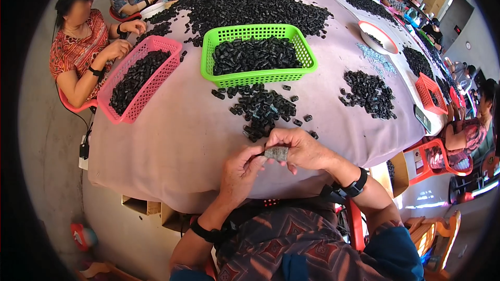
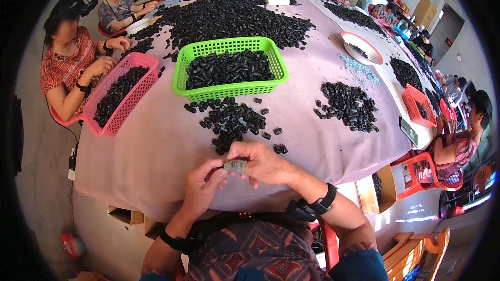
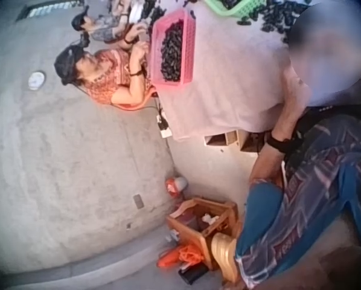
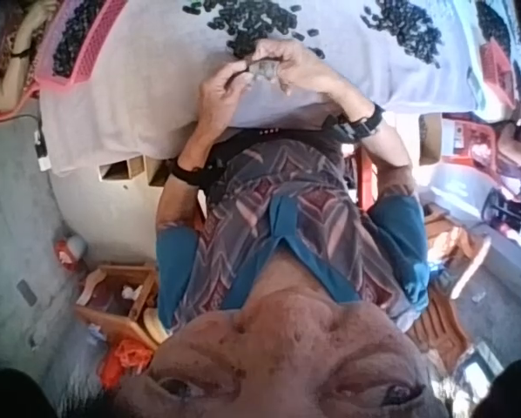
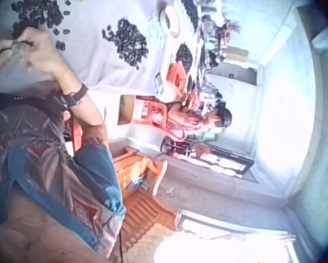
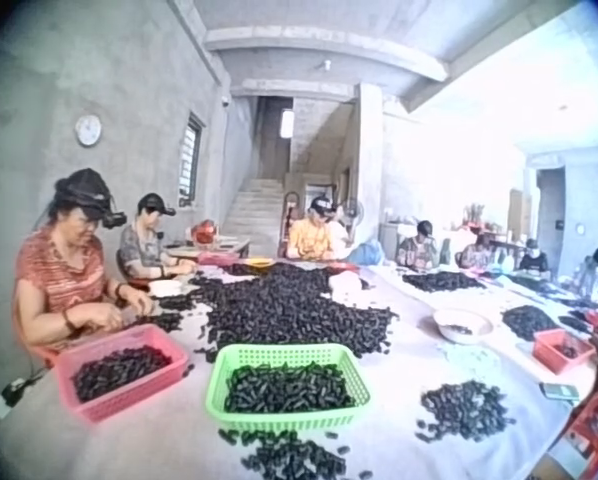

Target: Sorting small black plastic components at a work table.

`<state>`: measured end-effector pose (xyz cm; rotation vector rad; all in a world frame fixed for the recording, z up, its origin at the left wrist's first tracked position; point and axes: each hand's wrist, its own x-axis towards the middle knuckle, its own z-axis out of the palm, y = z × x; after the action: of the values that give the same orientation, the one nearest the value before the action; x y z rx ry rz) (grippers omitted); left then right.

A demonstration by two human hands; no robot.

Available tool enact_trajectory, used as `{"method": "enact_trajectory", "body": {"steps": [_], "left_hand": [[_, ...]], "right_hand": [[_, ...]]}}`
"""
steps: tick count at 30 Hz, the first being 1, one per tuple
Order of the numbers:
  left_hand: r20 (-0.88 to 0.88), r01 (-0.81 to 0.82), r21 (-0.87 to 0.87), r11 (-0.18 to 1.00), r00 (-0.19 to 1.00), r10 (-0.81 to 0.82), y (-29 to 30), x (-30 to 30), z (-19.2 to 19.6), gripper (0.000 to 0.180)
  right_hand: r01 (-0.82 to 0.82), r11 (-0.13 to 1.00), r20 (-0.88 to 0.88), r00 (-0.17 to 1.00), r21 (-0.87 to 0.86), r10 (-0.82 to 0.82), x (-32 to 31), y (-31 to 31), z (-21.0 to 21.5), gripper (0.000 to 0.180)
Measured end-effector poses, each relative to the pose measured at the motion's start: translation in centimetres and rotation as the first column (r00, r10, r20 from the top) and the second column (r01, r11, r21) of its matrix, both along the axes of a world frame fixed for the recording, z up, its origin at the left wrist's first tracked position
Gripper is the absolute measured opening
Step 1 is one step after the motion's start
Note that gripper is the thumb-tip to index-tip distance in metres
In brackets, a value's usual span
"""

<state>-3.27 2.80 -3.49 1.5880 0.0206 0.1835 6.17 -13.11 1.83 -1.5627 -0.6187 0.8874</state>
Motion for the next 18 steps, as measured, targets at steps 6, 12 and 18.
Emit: {"method": "enact_trajectory", "body": {"steps": [6,12,18], "left_hand": [[-0.009,0.109,-0.109,0.988,0.994,-0.111,0.1,-0.3,0.5,0.016],[0.223,0.118,0.105,0.987,0.965,-0.139,0.4,-0.3,0.9,0.015],[0.232,0.208,0.021,0.978,0.95,-0.207,0.1,-0.5,1.9,0.017]], "right_hand": [[-0.023,0.996,-0.385,0.921,0.085,0.054,0.7,-0.6,-0.9,0.017],[-0.162,0.984,-0.548,0.817,0.079,0.178,0.7,-0.6,-1.4,0.02],[-0.293,0.912,-0.5,0.767,0.286,0.403,0.0,-0.4,-2.9,0.022]]}}
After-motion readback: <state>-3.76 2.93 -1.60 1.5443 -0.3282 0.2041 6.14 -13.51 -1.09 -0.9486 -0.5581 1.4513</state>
